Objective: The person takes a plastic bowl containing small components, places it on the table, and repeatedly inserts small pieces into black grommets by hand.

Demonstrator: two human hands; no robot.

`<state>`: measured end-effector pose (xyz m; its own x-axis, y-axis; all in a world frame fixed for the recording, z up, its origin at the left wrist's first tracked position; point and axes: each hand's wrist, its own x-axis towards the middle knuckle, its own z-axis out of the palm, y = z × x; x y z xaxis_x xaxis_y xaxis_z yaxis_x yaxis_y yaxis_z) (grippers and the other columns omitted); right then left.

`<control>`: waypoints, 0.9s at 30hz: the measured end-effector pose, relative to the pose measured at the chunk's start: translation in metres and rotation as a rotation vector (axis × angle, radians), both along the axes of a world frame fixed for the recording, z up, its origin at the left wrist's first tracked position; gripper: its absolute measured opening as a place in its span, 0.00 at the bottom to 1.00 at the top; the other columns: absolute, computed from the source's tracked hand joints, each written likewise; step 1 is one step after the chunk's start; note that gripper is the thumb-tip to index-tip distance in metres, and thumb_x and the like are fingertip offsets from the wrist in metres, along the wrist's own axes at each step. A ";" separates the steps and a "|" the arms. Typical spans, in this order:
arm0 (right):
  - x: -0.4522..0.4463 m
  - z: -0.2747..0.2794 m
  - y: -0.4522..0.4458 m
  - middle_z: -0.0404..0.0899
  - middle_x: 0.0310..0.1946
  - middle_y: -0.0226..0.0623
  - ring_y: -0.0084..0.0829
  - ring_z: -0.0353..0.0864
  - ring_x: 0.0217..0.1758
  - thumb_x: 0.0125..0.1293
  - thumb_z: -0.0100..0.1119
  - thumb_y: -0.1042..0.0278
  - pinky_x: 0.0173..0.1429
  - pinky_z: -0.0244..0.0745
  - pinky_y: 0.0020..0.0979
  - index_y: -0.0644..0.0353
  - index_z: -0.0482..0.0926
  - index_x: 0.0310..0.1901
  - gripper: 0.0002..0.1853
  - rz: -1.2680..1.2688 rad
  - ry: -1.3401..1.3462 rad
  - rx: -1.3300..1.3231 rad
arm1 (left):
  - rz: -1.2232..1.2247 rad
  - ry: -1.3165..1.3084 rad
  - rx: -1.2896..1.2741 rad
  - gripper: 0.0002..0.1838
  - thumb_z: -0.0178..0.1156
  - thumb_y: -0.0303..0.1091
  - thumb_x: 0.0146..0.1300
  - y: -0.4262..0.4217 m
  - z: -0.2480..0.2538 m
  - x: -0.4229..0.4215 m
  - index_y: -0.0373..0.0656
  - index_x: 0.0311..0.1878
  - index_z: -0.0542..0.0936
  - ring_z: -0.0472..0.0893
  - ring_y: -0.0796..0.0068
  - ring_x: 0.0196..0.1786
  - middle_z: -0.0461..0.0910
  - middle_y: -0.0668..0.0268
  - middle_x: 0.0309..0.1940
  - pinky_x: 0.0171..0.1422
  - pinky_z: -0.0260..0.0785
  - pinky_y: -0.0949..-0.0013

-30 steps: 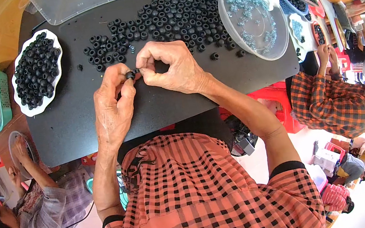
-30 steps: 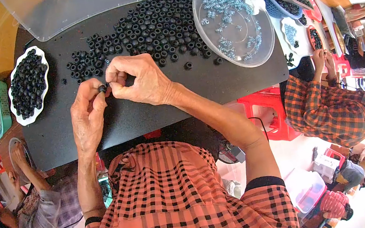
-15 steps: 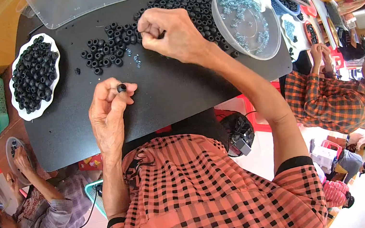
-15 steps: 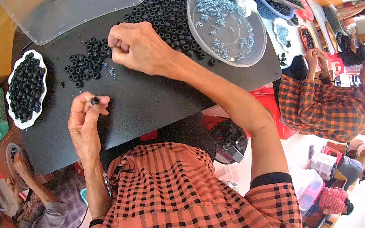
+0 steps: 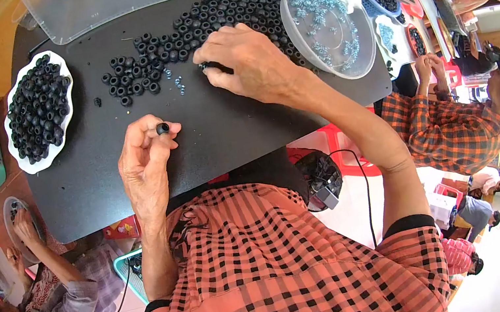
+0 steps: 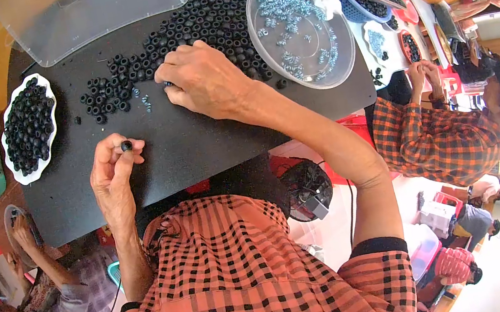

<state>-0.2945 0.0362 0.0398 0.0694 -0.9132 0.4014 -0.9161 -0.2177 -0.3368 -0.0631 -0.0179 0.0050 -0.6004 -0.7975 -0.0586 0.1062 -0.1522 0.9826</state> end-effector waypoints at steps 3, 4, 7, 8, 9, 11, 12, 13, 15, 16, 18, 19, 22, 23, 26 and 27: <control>0.002 -0.007 -0.007 0.76 0.31 0.35 0.35 0.76 0.39 0.53 0.63 0.73 0.44 0.67 0.36 0.60 0.80 0.38 0.09 0.046 0.120 -0.008 | 0.008 -0.001 0.004 0.07 0.53 0.23 0.66 0.002 0.001 -0.001 0.38 0.47 0.76 0.80 0.79 0.44 0.80 0.66 0.37 0.47 0.70 0.75; 0.004 -0.008 -0.007 0.76 0.31 0.35 0.34 0.76 0.39 0.53 0.63 0.73 0.44 0.67 0.36 0.60 0.80 0.37 0.09 0.049 0.187 0.011 | 0.013 -0.003 0.000 0.07 0.53 0.23 0.66 0.002 0.000 0.000 0.38 0.47 0.76 0.80 0.79 0.44 0.80 0.66 0.37 0.47 0.70 0.75; 0.003 -0.012 -0.010 0.75 0.30 0.34 0.33 0.76 0.39 0.53 0.62 0.73 0.44 0.66 0.35 0.60 0.80 0.37 0.08 0.048 0.260 0.025 | 0.013 0.021 -0.002 0.07 0.53 0.23 0.67 0.002 -0.001 -0.001 0.38 0.47 0.76 0.80 0.79 0.43 0.80 0.66 0.37 0.47 0.70 0.76; 0.003 -0.014 -0.011 0.75 0.30 0.34 0.33 0.76 0.38 0.53 0.61 0.74 0.44 0.65 0.35 0.60 0.80 0.36 0.08 0.042 0.259 0.021 | 0.012 0.012 -0.010 0.08 0.53 0.23 0.67 0.002 -0.001 -0.001 0.38 0.47 0.76 0.79 0.79 0.42 0.81 0.66 0.37 0.47 0.70 0.75; 0.003 -0.014 -0.012 0.75 0.30 0.34 0.33 0.76 0.38 0.53 0.61 0.74 0.44 0.65 0.35 0.60 0.80 0.36 0.08 0.038 0.259 0.020 | 0.008 0.003 -0.019 0.08 0.52 0.23 0.67 0.002 0.000 -0.002 0.38 0.47 0.76 0.79 0.79 0.41 0.81 0.65 0.37 0.47 0.70 0.75; 0.003 -0.012 -0.014 0.76 0.28 0.34 0.34 0.77 0.35 0.52 0.62 0.74 0.42 0.67 0.35 0.59 0.81 0.34 0.06 0.037 0.271 0.036 | -0.005 0.017 0.007 0.08 0.52 0.23 0.67 0.002 0.000 -0.003 0.37 0.48 0.75 0.79 0.79 0.40 0.82 0.64 0.38 0.47 0.70 0.75; 0.005 -0.012 -0.015 0.76 0.28 0.34 0.34 0.77 0.35 0.52 0.62 0.74 0.42 0.67 0.35 0.59 0.81 0.34 0.06 0.040 0.270 0.033 | -0.010 0.031 0.033 0.08 0.52 0.23 0.68 0.001 0.000 -0.004 0.37 0.48 0.75 0.78 0.80 0.38 0.83 0.62 0.38 0.47 0.70 0.75; 0.009 -0.013 -0.014 0.77 0.28 0.34 0.34 0.78 0.32 0.51 0.62 0.75 0.40 0.69 0.34 0.60 0.81 0.34 0.06 0.029 0.091 -0.004 | -0.003 0.030 0.032 0.08 0.52 0.23 0.68 0.001 0.000 -0.005 0.37 0.48 0.75 0.78 0.80 0.38 0.83 0.62 0.38 0.47 0.70 0.75; 0.019 -0.011 -0.012 0.78 0.27 0.34 0.33 0.79 0.29 0.51 0.62 0.76 0.38 0.71 0.33 0.60 0.81 0.33 0.06 0.031 -0.090 -0.035 | -0.047 0.142 0.149 0.08 0.51 0.24 0.68 0.002 -0.001 -0.008 0.37 0.48 0.74 0.77 0.80 0.36 0.84 0.59 0.39 0.47 0.71 0.75; 0.025 -0.006 -0.010 0.78 0.27 0.35 0.31 0.79 0.28 0.51 0.61 0.77 0.35 0.73 0.32 0.61 0.81 0.33 0.07 0.022 -0.235 0.003 | -0.042 0.139 0.149 0.08 0.51 0.24 0.68 0.002 -0.001 -0.009 0.37 0.48 0.74 0.77 0.80 0.36 0.84 0.59 0.39 0.47 0.71 0.75; 0.026 -0.007 -0.010 0.79 0.27 0.35 0.29 0.80 0.26 0.51 0.61 0.79 0.33 0.75 0.31 0.62 0.81 0.34 0.07 0.009 -0.378 0.039 | -0.067 0.161 0.195 0.08 0.51 0.24 0.69 0.003 -0.001 -0.014 0.37 0.48 0.74 0.76 0.80 0.35 0.84 0.58 0.39 0.46 0.71 0.75; 0.024 -0.015 -0.010 0.79 0.27 0.36 0.28 0.80 0.26 0.51 0.61 0.79 0.32 0.75 0.29 0.63 0.81 0.34 0.08 0.019 -0.354 0.028 | -0.064 0.135 0.192 0.08 0.51 0.24 0.69 0.003 0.001 -0.016 0.36 0.48 0.74 0.76 0.80 0.35 0.84 0.58 0.38 0.47 0.71 0.74; 0.024 -0.023 -0.007 0.79 0.29 0.36 0.26 0.80 0.26 0.52 0.61 0.80 0.32 0.75 0.26 0.64 0.81 0.35 0.07 0.041 -0.374 -0.004 | -0.025 0.135 0.173 0.08 0.50 0.24 0.69 0.000 -0.004 -0.014 0.36 0.48 0.74 0.77 0.77 0.35 0.84 0.56 0.39 0.47 0.71 0.73; 0.023 -0.022 -0.006 0.80 0.29 0.36 0.26 0.80 0.26 0.52 0.61 0.80 0.32 0.75 0.26 0.65 0.81 0.35 0.07 0.031 -0.417 -0.014 | -0.023 0.131 0.176 0.08 0.50 0.24 0.69 -0.002 -0.005 -0.013 0.36 0.48 0.74 0.77 0.77 0.35 0.84 0.56 0.39 0.47 0.71 0.73; 0.023 -0.010 -0.002 0.81 0.31 0.35 0.27 0.79 0.27 0.54 0.62 0.79 0.32 0.75 0.26 0.64 0.81 0.36 0.07 0.038 -0.471 -0.017 | -0.020 0.249 0.291 0.08 0.50 0.25 0.69 -0.008 -0.008 -0.009 0.36 0.48 0.75 0.77 0.75 0.36 0.83 0.56 0.39 0.47 0.71 0.71; 0.026 -0.005 0.001 0.80 0.31 0.35 0.27 0.79 0.27 0.54 0.62 0.78 0.33 0.75 0.27 0.64 0.81 0.36 0.07 0.115 -0.444 -0.010 | 0.010 0.284 0.277 0.08 0.50 0.25 0.69 -0.011 -0.009 -0.008 0.36 0.49 0.75 0.77 0.74 0.36 0.83 0.56 0.39 0.48 0.71 0.70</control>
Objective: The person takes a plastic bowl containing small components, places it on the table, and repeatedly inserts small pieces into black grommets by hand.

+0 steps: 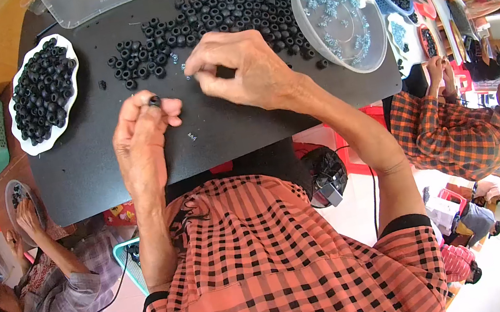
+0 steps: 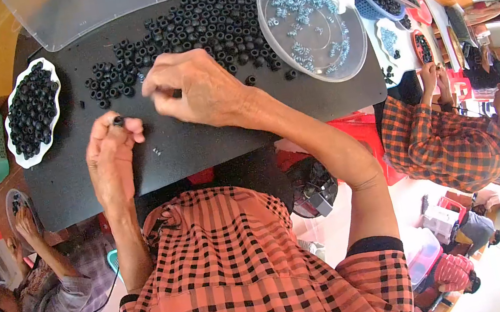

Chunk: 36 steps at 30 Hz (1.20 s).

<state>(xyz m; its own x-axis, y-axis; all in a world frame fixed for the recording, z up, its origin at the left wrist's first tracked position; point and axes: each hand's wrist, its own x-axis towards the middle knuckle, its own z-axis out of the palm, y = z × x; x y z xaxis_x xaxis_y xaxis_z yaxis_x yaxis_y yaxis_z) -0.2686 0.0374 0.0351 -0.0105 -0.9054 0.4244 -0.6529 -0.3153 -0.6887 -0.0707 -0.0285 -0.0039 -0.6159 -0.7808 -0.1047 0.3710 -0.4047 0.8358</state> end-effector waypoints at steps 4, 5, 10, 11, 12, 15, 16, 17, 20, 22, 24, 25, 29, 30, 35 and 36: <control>0.024 0.006 0.017 0.77 0.42 0.35 0.33 0.80 0.37 0.52 0.67 0.70 0.40 0.77 0.32 0.58 0.80 0.42 0.15 0.224 0.083 0.047 | 0.065 0.093 0.006 0.08 0.53 0.28 0.68 -0.008 0.000 0.006 0.37 0.48 0.75 0.76 0.72 0.38 0.81 0.57 0.37 0.50 0.69 0.68; 0.032 0.000 0.018 0.77 0.44 0.34 0.34 0.80 0.40 0.51 0.68 0.68 0.42 0.77 0.33 0.57 0.79 0.44 0.16 0.233 0.123 0.012 | 0.072 0.128 0.015 0.08 0.54 0.28 0.67 -0.009 0.000 0.007 0.37 0.47 0.76 0.76 0.72 0.38 0.81 0.58 0.37 0.50 0.69 0.68; 0.060 -0.019 0.018 0.72 0.37 0.35 0.36 0.76 0.40 0.50 0.66 0.70 0.45 0.75 0.35 0.59 0.77 0.39 0.13 0.208 0.240 0.037 | 0.092 0.132 0.001 0.09 0.54 0.28 0.67 -0.010 -0.003 0.010 0.36 0.48 0.76 0.76 0.72 0.38 0.81 0.58 0.37 0.50 0.69 0.68; 0.062 -0.016 0.018 0.71 0.35 0.36 0.37 0.76 0.38 0.50 0.64 0.72 0.44 0.75 0.36 0.60 0.75 0.36 0.11 0.160 0.309 0.066 | 0.110 0.114 -0.016 0.09 0.54 0.28 0.67 -0.011 -0.003 0.012 0.36 0.48 0.75 0.76 0.72 0.38 0.80 0.59 0.37 0.50 0.69 0.68; 0.063 -0.014 0.017 0.70 0.33 0.36 0.38 0.76 0.37 0.50 0.63 0.74 0.42 0.75 0.37 0.61 0.74 0.33 0.09 0.111 0.377 0.095 | 0.127 0.095 -0.033 0.09 0.54 0.27 0.67 -0.011 -0.003 0.014 0.36 0.48 0.75 0.76 0.72 0.38 0.80 0.59 0.37 0.50 0.69 0.68; 0.055 -0.009 0.016 0.68 0.30 0.38 0.40 0.75 0.34 0.50 0.62 0.75 0.39 0.74 0.39 0.61 0.71 0.29 0.08 0.002 0.430 0.156 | 0.119 0.038 -0.055 0.08 0.53 0.27 0.68 -0.008 -0.001 0.016 0.37 0.48 0.75 0.76 0.73 0.39 0.81 0.59 0.37 0.49 0.69 0.69; 0.048 -0.011 0.014 0.69 0.30 0.38 0.40 0.76 0.31 0.50 0.62 0.77 0.36 0.75 0.39 0.61 0.72 0.29 0.07 -0.012 0.403 0.117 | 0.118 0.040 -0.054 0.08 0.53 0.27 0.68 -0.006 0.000 0.017 0.37 0.48 0.75 0.76 0.73 0.39 0.81 0.59 0.37 0.49 0.69 0.69; 0.044 -0.012 0.013 0.69 0.30 0.38 0.40 0.76 0.31 0.50 0.62 0.77 0.36 0.75 0.39 0.61 0.72 0.29 0.07 -0.013 0.405 0.117 | 0.097 -0.013 -0.087 0.08 0.52 0.26 0.68 -0.002 0.000 0.017 0.37 0.48 0.75 0.76 0.75 0.39 0.81 0.59 0.36 0.49 0.69 0.70; 0.031 -0.017 0.009 0.76 0.30 0.34 0.29 0.80 0.27 0.53 0.59 0.83 0.33 0.76 0.26 0.63 0.76 0.34 0.07 -0.077 0.102 0.080 | 0.049 -0.123 -0.145 0.08 0.51 0.25 0.68 0.009 0.001 0.015 0.37 0.48 0.75 0.77 0.78 0.38 0.82 0.60 0.36 0.49 0.69 0.72; 0.032 -0.017 0.008 0.78 0.30 0.32 0.25 0.80 0.29 0.56 0.58 0.83 0.35 0.76 0.24 0.64 0.76 0.36 0.06 -0.062 -0.257 0.179 | 0.005 -0.201 -0.190 0.08 0.51 0.24 0.68 0.016 0.007 0.011 0.36 0.47 0.75 0.77 0.81 0.38 0.82 0.61 0.36 0.48 0.70 0.75; 0.031 -0.009 0.007 0.80 0.31 0.28 0.16 0.79 0.36 0.62 0.58 0.81 0.39 0.76 0.21 0.65 0.78 0.39 0.05 0.001 -0.729 0.341 | -0.006 -0.227 -0.191 0.08 0.51 0.24 0.68 0.019 0.010 0.007 0.35 0.47 0.75 0.77 0.81 0.37 0.82 0.62 0.36 0.48 0.70 0.76; 0.032 -0.010 0.007 0.80 0.31 0.28 0.16 0.79 0.36 0.62 0.58 0.81 0.39 0.76 0.21 0.65 0.78 0.39 0.05 0.005 -0.730 0.338 | -0.019 -0.253 -0.189 0.08 0.51 0.24 0.68 0.020 0.011 0.005 0.35 0.47 0.75 0.77 0.81 0.37 0.82 0.63 0.36 0.47 0.71 0.76; 0.039 -0.017 0.007 0.78 0.36 0.29 0.17 0.80 0.38 0.62 0.57 0.83 0.43 0.78 0.21 0.66 0.78 0.39 0.05 0.060 -0.825 0.365 | 0.018 -0.275 -0.302 0.05 0.53 0.23 0.68 0.019 0.009 0.002 0.36 0.45 0.75 0.73 0.88 0.36 0.74 0.75 0.31 0.45 0.67 0.81; 0.038 -0.016 0.008 0.78 0.37 0.29 0.18 0.80 0.38 0.62 0.57 0.83 0.44 0.78 0.21 0.67 0.78 0.39 0.05 0.053 -0.792 0.373 | 0.018 -0.277 -0.302 0.05 0.53 0.23 0.68 0.020 0.010 0.001 0.36 0.45 0.75 0.73 0.88 0.36 0.74 0.75 0.31 0.45 0.67 0.81; 0.037 -0.019 0.008 0.78 0.39 0.28 0.17 0.80 0.39 0.62 0.57 0.83 0.44 0.78 0.21 0.67 0.78 0.39 0.05 0.049 -0.763 0.370 | 0.012 -0.282 -0.314 0.05 0.53 0.23 0.68 0.020 0.011 0.000 0.37 0.45 0.75 0.70 0.90 0.35 0.72 0.77 0.30 0.43 0.65 0.82; 0.037 -0.020 0.008 0.78 0.38 0.29 0.18 0.80 0.38 0.61 0.58 0.83 0.44 0.78 0.21 0.67 0.78 0.39 0.05 0.046 -0.773 0.367 | 0.011 -0.284 -0.315 0.05 0.53 0.23 0.68 0.020 0.011 -0.001 0.37 0.45 0.75 0.70 0.90 0.35 0.72 0.77 0.30 0.43 0.65 0.82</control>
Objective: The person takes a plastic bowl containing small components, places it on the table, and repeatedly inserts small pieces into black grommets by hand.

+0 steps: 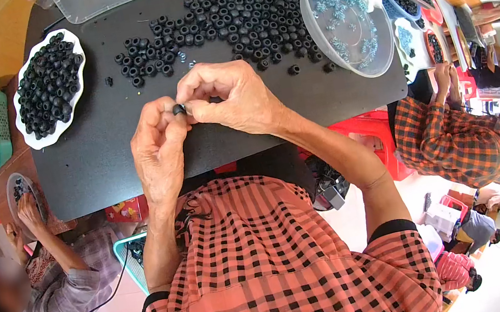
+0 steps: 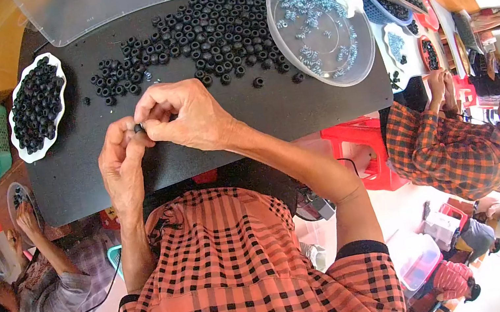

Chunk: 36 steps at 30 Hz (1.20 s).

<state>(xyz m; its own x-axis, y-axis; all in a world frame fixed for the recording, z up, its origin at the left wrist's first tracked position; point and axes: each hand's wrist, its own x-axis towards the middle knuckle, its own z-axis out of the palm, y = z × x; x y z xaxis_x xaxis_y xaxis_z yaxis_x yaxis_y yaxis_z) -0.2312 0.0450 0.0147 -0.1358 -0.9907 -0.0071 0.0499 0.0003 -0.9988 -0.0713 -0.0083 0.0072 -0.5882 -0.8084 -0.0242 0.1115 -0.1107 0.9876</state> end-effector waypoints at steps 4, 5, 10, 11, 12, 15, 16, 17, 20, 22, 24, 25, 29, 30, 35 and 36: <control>-0.001 -0.008 -0.003 0.81 0.36 0.33 0.19 0.80 0.35 0.57 0.61 0.82 0.40 0.77 0.22 0.65 0.80 0.38 0.07 -0.073 0.353 -0.361 | 0.011 -0.002 -0.003 0.04 0.53 0.24 0.68 0.000 -0.005 0.000 0.37 0.45 0.74 0.70 0.90 0.34 0.71 0.77 0.29 0.43 0.64 0.82; -0.001 -0.009 -0.003 0.81 0.36 0.33 0.19 0.80 0.35 0.57 0.61 0.82 0.40 0.77 0.22 0.65 0.80 0.38 0.07 -0.073 0.352 -0.361 | 0.014 0.010 -0.008 0.04 0.53 0.24 0.69 0.000 -0.006 0.000 0.38 0.44 0.74 0.69 0.90 0.34 0.71 0.77 0.30 0.42 0.64 0.82; -0.003 -0.010 -0.003 0.82 0.35 0.34 0.20 0.80 0.33 0.55 0.62 0.82 0.37 0.76 0.23 0.64 0.82 0.38 0.08 -0.099 0.353 -0.351 | 0.015 0.004 -0.032 0.04 0.54 0.25 0.68 0.002 -0.004 -0.002 0.37 0.44 0.74 0.69 0.89 0.35 0.71 0.77 0.31 0.43 0.64 0.82; -0.003 -0.011 -0.003 0.82 0.35 0.34 0.20 0.80 0.33 0.55 0.62 0.82 0.37 0.76 0.23 0.64 0.82 0.38 0.08 -0.099 0.352 -0.351 | 0.015 0.002 -0.039 0.04 0.54 0.25 0.68 0.003 -0.003 -0.002 0.37 0.44 0.74 0.69 0.89 0.35 0.71 0.76 0.31 0.42 0.64 0.82; -0.004 -0.011 -0.003 0.82 0.35 0.35 0.20 0.80 0.33 0.56 0.62 0.82 0.37 0.76 0.23 0.65 0.82 0.38 0.08 -0.099 0.373 -0.354 | 0.015 0.001 -0.039 0.04 0.54 0.25 0.68 0.003 -0.003 -0.002 0.37 0.44 0.74 0.69 0.89 0.35 0.71 0.76 0.31 0.42 0.64 0.82; -0.005 -0.012 -0.002 0.82 0.35 0.35 0.21 0.80 0.33 0.57 0.62 0.81 0.36 0.76 0.24 0.64 0.82 0.39 0.07 -0.101 0.333 -0.316 | -0.005 -0.071 -0.052 0.05 0.54 0.25 0.68 0.003 -0.002 -0.002 0.37 0.45 0.74 0.70 0.88 0.36 0.72 0.76 0.32 0.43 0.64 0.82; -0.005 -0.012 -0.002 0.82 0.35 0.35 0.21 0.80 0.33 0.57 0.62 0.81 0.36 0.76 0.24 0.64 0.82 0.39 0.07 -0.101 0.270 -0.277 | -0.025 -0.060 -0.058 0.06 0.53 0.24 0.68 0.002 -0.003 -0.002 0.36 0.46 0.74 0.71 0.87 0.37 0.72 0.75 0.32 0.45 0.66 0.80; -0.005 -0.012 -0.003 0.82 0.35 0.35 0.21 0.80 0.33 0.57 0.62 0.81 0.36 0.76 0.24 0.64 0.82 0.39 0.07 -0.099 0.271 -0.277 | -0.044 -0.050 -0.063 0.08 0.52 0.23 0.68 0.001 -0.003 -0.002 0.35 0.48 0.74 0.73 0.85 0.39 0.72 0.74 0.33 0.48 0.68 0.78; -0.004 -0.013 -0.004 0.81 0.35 0.35 0.21 0.80 0.33 0.58 0.62 0.81 0.36 0.76 0.24 0.64 0.82 0.39 0.07 -0.097 0.307 -0.338 | -0.030 0.041 -0.017 0.05 0.54 0.25 0.68 0.000 -0.007 -0.003 0.36 0.45 0.74 0.71 0.87 0.37 0.73 0.74 0.32 0.44 0.65 0.81; -0.003 -0.013 -0.006 0.81 0.36 0.36 0.20 0.80 0.32 0.58 0.62 0.81 0.36 0.77 0.23 0.65 0.81 0.40 0.07 -0.124 0.435 -0.507 | -0.019 0.043 -0.005 0.06 0.54 0.26 0.68 -0.002 -0.007 -0.003 0.36 0.45 0.75 0.72 0.87 0.37 0.73 0.74 0.32 0.44 0.66 0.80; -0.002 -0.012 -0.004 0.81 0.35 0.36 0.20 0.80 0.32 0.59 0.62 0.81 0.36 0.77 0.23 0.66 0.81 0.40 0.08 -0.133 0.390 -0.471 | -0.008 0.043 0.006 0.06 0.54 0.26 0.69 -0.003 -0.006 -0.004 0.36 0.46 0.75 0.72 0.86 0.38 0.73 0.74 0.32 0.44 0.67 0.80; -0.001 -0.012 -0.003 0.81 0.35 0.37 0.20 0.80 0.32 0.60 0.61 0.81 0.36 0.77 0.23 0.66 0.81 0.41 0.08 -0.145 0.340 -0.431 | -0.021 0.034 0.040 0.06 0.53 0.26 0.69 -0.004 -0.003 -0.003 0.35 0.46 0.75 0.74 0.85 0.38 0.74 0.74 0.32 0.45 0.68 0.79; 0.001 -0.013 0.000 0.81 0.35 0.38 0.19 0.80 0.31 0.61 0.60 0.81 0.35 0.76 0.22 0.66 0.81 0.43 0.08 -0.173 0.209 -0.307 | -0.071 0.056 0.093 0.08 0.51 0.25 0.70 -0.003 -0.002 -0.002 0.34 0.47 0.75 0.76 0.83 0.40 0.75 0.71 0.33 0.47 0.71 0.75; 0.001 -0.013 0.000 0.81 0.34 0.37 0.19 0.80 0.31 0.62 0.60 0.81 0.34 0.76 0.22 0.66 0.81 0.43 0.08 -0.183 0.246 -0.329 | -0.069 0.057 0.093 0.08 0.51 0.25 0.70 -0.003 -0.003 -0.002 0.34 0.47 0.75 0.76 0.83 0.40 0.75 0.71 0.33 0.47 0.71 0.75; -0.002 -0.012 -0.001 0.81 0.33 0.37 0.19 0.79 0.30 0.62 0.60 0.81 0.34 0.75 0.20 0.66 0.81 0.42 0.07 -0.145 0.359 -0.380 | -0.071 0.108 0.114 0.08 0.51 0.25 0.70 -0.004 -0.005 -0.002 0.33 0.48 0.75 0.76 0.82 0.40 0.76 0.70 0.34 0.47 0.71 0.75; -0.002 -0.012 -0.001 0.81 0.33 0.36 0.19 0.79 0.30 0.62 0.60 0.81 0.34 0.75 0.20 0.66 0.81 0.42 0.07 -0.139 0.354 -0.394 | -0.071 0.109 0.113 0.08 0.51 0.25 0.70 -0.003 -0.005 -0.002 0.33 0.48 0.75 0.76 0.82 0.40 0.76 0.70 0.34 0.47 0.71 0.75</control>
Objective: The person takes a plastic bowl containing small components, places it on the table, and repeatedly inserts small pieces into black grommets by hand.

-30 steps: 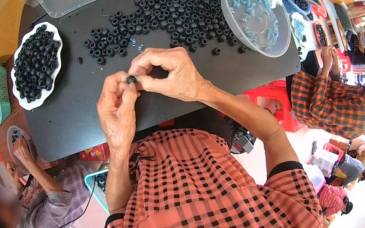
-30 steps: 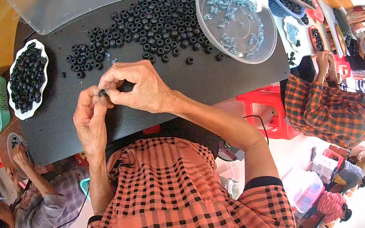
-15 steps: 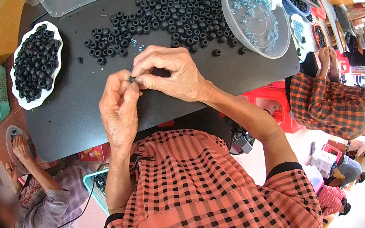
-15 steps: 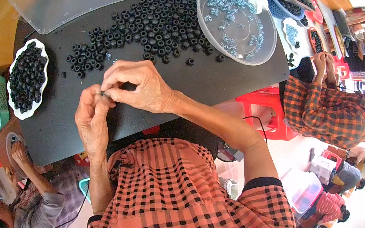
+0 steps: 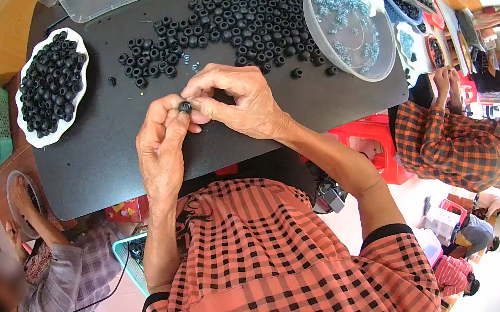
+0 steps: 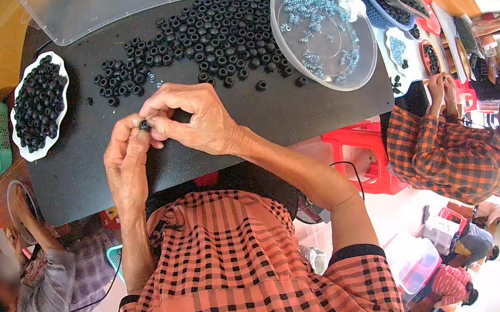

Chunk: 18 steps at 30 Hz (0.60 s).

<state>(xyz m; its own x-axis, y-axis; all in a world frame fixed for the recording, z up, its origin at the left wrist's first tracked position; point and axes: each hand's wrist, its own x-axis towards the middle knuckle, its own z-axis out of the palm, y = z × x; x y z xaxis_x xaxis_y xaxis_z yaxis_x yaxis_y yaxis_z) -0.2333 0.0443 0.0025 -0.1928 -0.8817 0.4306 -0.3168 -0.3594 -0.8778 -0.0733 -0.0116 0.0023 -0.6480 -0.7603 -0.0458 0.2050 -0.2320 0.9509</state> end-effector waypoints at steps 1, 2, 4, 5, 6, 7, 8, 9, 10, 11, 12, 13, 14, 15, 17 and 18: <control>0.000 0.000 0.000 0.81 0.32 0.35 0.18 0.79 0.31 0.62 0.60 0.81 0.34 0.75 0.20 0.65 0.81 0.42 0.07 0.007 -0.003 -0.012 | 0.000 -0.016 -0.009 0.08 0.51 0.26 0.70 0.000 0.001 0.000 0.33 0.48 0.75 0.76 0.82 0.40 0.77 0.70 0.35 0.47 0.71 0.75; 0.000 0.000 0.000 0.81 0.32 0.35 0.18 0.79 0.31 0.62 0.60 0.81 0.34 0.75 0.20 0.65 0.81 0.42 0.07 0.006 -0.003 -0.011 | 0.000 -0.033 -0.017 0.08 0.51 0.26 0.71 0.000 0.001 0.000 0.34 0.48 0.75 0.76 0.82 0.40 0.77 0.70 0.35 0.48 0.71 0.75; 0.001 0.000 -0.001 0.81 0.32 0.35 0.18 0.79 0.31 0.61 0.61 0.81 0.34 0.74 0.21 0.65 0.82 0.41 0.07 -0.008 -0.010 -0.049 | -0.004 -0.096 -0.078 0.08 0.50 0.25 0.71 0.004 0.004 -0.002 0.34 0.48 0.75 0.76 0.82 0.40 0.77 0.70 0.35 0.48 0.71 0.75; 0.001 0.000 0.000 0.81 0.32 0.35 0.18 0.79 0.31 0.61 0.61 0.81 0.34 0.74 0.21 0.65 0.82 0.41 0.07 -0.008 -0.010 -0.048 | -0.008 -0.159 -0.141 0.08 0.50 0.25 0.71 0.005 0.004 -0.002 0.34 0.48 0.75 0.76 0.81 0.40 0.77 0.69 0.35 0.48 0.70 0.75; 0.002 0.001 0.001 0.81 0.32 0.34 0.19 0.79 0.32 0.60 0.61 0.81 0.35 0.74 0.22 0.65 0.82 0.41 0.07 -0.014 -0.053 0.004 | -0.008 -0.159 -0.141 0.08 0.50 0.25 0.71 0.005 0.004 -0.003 0.34 0.48 0.75 0.76 0.81 0.40 0.77 0.69 0.35 0.48 0.70 0.75; 0.001 0.002 0.002 0.81 0.32 0.34 0.19 0.79 0.32 0.60 0.61 0.81 0.35 0.74 0.22 0.65 0.82 0.41 0.08 -0.020 -0.095 0.056 | -0.008 -0.116 -0.112 0.08 0.50 0.25 0.71 0.004 0.002 -0.003 0.34 0.48 0.75 0.76 0.81 0.39 0.77 0.69 0.35 0.48 0.70 0.76; 0.001 0.003 0.002 0.81 0.32 0.34 0.19 0.79 0.32 0.60 0.61 0.81 0.35 0.74 0.22 0.65 0.82 0.41 0.08 -0.021 -0.095 0.055 | -0.007 -0.073 -0.084 0.08 0.50 0.26 0.71 0.003 0.002 -0.004 0.34 0.48 0.75 0.76 0.81 0.39 0.77 0.69 0.35 0.47 0.70 0.76; 0.000 0.005 0.003 0.81 0.32 0.34 0.19 0.79 0.32 0.60 0.61 0.81 0.35 0.74 0.22 0.65 0.82 0.41 0.08 -0.042 -0.078 0.068 | -0.008 -0.073 -0.084 0.08 0.50 0.26 0.71 0.002 0.002 -0.003 0.34 0.48 0.75 0.76 0.81 0.39 0.77 0.69 0.35 0.47 0.70 0.76; 0.000 0.005 0.003 0.81 0.32 0.35 0.19 0.79 0.33 0.60 0.61 0.81 0.35 0.74 0.23 0.65 0.82 0.41 0.07 -0.063 -0.061 0.081 | -0.015 -0.079 -0.069 0.08 0.49 0.26 0.72 0.000 0.003 -0.002 0.33 0.48 0.75 0.76 0.81 0.39 0.77 0.69 0.35 0.47 0.70 0.76; 0.000 0.006 0.003 0.81 0.32 0.35 0.19 0.79 0.33 0.60 0.61 0.81 0.35 0.74 0.23 0.65 0.82 0.41 0.07 -0.064 -0.061 0.081 | -0.022 -0.084 -0.053 0.08 0.49 0.26 0.72 -0.001 0.003 -0.002 0.33 0.49 0.75 0.76 0.81 0.39 0.77 0.69 0.35 0.47 0.70 0.76; 0.001 0.006 0.002 0.81 0.33 0.35 0.19 0.79 0.33 0.60 0.62 0.81 0.35 0.75 0.23 0.65 0.82 0.40 0.07 -0.063 -0.043 0.044 | -0.022 -0.083 -0.053 0.08 0.49 0.26 0.72 0.000 0.003 -0.002 0.33 0.49 0.75 0.76 0.81 0.39 0.77 0.69 0.35 0.47 0.70 0.76; 0.001 0.005 0.001 0.81 0.33 0.35 0.20 0.79 0.33 0.59 0.62 0.81 0.35 0.75 0.23 0.64 0.82 0.40 0.07 -0.062 -0.026 0.006 | -0.019 -0.057 -0.043 0.09 0.49 0.26 0.72 0.000 0.003 -0.002 0.33 0.49 0.75 0.76 0.81 0.39 0.77 0.68 0.35 0.47 0.70 0.76; 0.002 0.004 0.000 0.81 0.33 0.35 0.20 0.79 0.33 0.59 0.62 0.81 0.35 0.75 0.23 0.64 0.82 0.40 0.07 -0.062 -0.024 0.005 | -0.015 -0.032 -0.033 0.09 0.49 0.26 0.72 0.000 0.003 -0.002 0.33 0.49 0.75 0.75 0.81 0.38 0.77 0.68 0.35 0.47 0.70 0.76; 0.002 0.002 -0.001 0.80 0.34 0.35 0.20 0.79 0.33 0.59 0.62 0.81 0.35 0.75 0.24 0.64 0.82 0.39 0.07 -0.043 0.024 -0.040 | -0.013 -0.030 -0.034 0.09 0.49 0.26 0.72 0.000 0.002 -0.002 0.33 0.49 0.75 0.75 0.81 0.38 0.77 0.68 0.35 0.47 0.70 0.76; 0.004 0.002 -0.001 0.80 0.34 0.35 0.21 0.79 0.32 0.58 0.63 0.81 0.35 0.75 0.24 0.64 0.82 0.39 0.07 -0.022 0.075 -0.089 | 0.012 -0.001 0.021 0.08 0.50 0.26 0.71 -0.001 -0.002 -0.002 0.33 0.48 0.75 0.75 0.81 0.38 0.78 0.68 0.36 0.47 0.70 0.76; 0.005 0.003 -0.001 0.80 0.35 0.35 0.22 0.80 0.32 0.57 0.63 0.82 0.34 0.76 0.24 0.63 0.82 0.38 0.07 -0.022 0.051 -0.063 | 0.014 0.001 0.018 0.08 0.50 0.26 0.71 -0.001 -0.004 -0.002 0.33 0.48 0.75 0.75 0.81 0.38 0.78 0.68 0.36 0.47 0.70 0.76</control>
<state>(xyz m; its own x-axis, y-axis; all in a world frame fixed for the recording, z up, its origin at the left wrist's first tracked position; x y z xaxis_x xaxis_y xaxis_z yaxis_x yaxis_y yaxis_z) -0.2288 0.0435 0.0054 -0.1878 -0.8484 0.4948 -0.3688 -0.4060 -0.8362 -0.0750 -0.0125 -0.0017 -0.6373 -0.7684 -0.0585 0.2097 -0.2461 0.9463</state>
